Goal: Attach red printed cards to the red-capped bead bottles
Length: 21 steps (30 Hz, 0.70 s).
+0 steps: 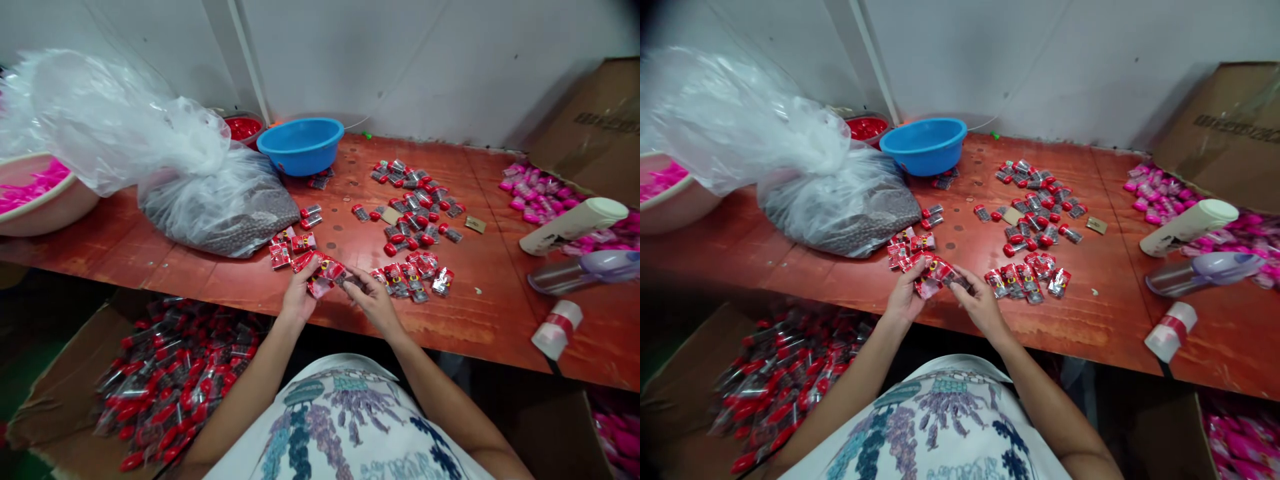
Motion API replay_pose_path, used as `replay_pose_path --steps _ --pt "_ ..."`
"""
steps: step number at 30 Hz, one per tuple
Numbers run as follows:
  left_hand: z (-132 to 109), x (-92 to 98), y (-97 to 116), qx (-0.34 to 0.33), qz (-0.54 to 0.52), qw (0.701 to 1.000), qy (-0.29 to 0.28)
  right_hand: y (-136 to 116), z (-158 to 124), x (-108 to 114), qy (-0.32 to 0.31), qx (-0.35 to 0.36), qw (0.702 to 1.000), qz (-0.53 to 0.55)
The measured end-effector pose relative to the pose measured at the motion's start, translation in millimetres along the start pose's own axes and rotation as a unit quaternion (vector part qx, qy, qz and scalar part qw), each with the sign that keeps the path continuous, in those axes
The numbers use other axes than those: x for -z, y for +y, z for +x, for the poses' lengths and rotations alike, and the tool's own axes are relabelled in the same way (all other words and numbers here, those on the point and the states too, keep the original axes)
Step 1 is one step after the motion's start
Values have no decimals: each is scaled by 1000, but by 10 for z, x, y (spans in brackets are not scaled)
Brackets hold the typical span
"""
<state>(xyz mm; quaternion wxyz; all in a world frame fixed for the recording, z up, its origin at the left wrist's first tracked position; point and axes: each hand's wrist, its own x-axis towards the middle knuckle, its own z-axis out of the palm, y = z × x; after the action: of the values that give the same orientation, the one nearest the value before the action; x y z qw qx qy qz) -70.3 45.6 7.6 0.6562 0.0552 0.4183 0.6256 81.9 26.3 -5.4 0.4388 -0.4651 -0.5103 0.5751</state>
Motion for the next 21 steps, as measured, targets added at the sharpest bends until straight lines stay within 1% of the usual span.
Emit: replay_pose_path --steps 2,4,9,11,13,15,18,21 --pt "-49 -30 -14 -26 25 999 -24 -11 -18 -2 18 2 1000 7" --pt "-85 -54 -32 -47 56 997 -40 -24 -32 0 22 5 1000 12" --pt "-130 -83 -50 -94 93 990 -46 -52 -56 35 4 0 999 35" --pt "-150 -94 -40 -95 100 990 -42 -59 -64 58 -10 -7 999 48" --pt "-172 -108 -28 -80 102 991 -43 -64 -71 82 -14 -1 999 44" --pt "-189 -119 -23 -72 96 991 -50 -70 -79 101 -7 22 1000 18" --pt "-205 -127 -33 -75 91 991 -62 -75 -97 109 -5 79 996 -48" --pt "-220 -130 -55 -77 113 988 -66 -60 -129 73 3 122 988 -92"
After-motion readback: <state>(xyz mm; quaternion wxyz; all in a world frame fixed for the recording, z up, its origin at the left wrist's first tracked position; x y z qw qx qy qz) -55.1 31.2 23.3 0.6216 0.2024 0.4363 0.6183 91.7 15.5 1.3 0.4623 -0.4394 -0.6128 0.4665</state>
